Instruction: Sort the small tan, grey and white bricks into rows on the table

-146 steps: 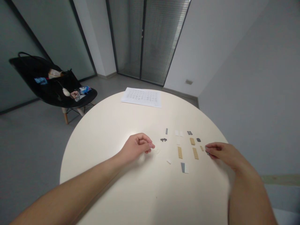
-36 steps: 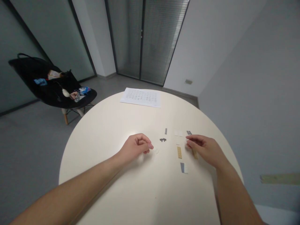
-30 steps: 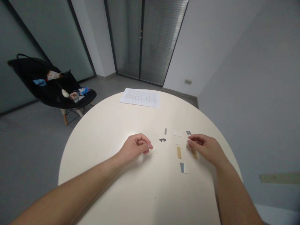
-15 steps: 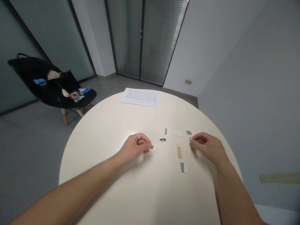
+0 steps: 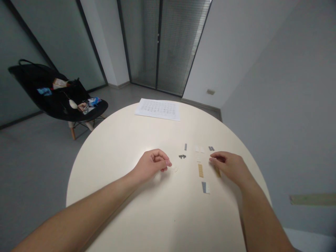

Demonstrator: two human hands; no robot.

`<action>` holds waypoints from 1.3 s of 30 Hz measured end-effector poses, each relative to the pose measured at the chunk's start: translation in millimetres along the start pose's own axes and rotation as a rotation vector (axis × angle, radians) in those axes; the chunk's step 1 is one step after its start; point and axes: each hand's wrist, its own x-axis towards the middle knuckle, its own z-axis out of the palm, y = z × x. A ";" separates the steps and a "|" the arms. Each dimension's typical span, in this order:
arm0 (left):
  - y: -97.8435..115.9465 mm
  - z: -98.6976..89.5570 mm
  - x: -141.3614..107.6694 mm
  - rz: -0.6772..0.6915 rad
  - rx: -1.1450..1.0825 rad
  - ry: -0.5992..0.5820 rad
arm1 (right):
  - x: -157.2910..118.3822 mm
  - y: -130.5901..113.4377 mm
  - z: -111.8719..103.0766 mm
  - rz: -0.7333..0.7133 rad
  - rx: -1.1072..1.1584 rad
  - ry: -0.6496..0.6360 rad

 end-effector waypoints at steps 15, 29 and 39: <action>-2.0 -2.0 0.9 0.007 0.002 -0.004 | 4.0 -11.6 14.0 0.014 -0.047 -0.031; 0.6 -0.3 0.4 0.001 -0.032 0.007 | 7.9 -13.7 20.1 -0.050 -0.176 -0.080; -0.9 -1.0 1.8 0.003 -0.029 0.002 | 9.3 -12.4 22.3 -0.039 -0.207 -0.090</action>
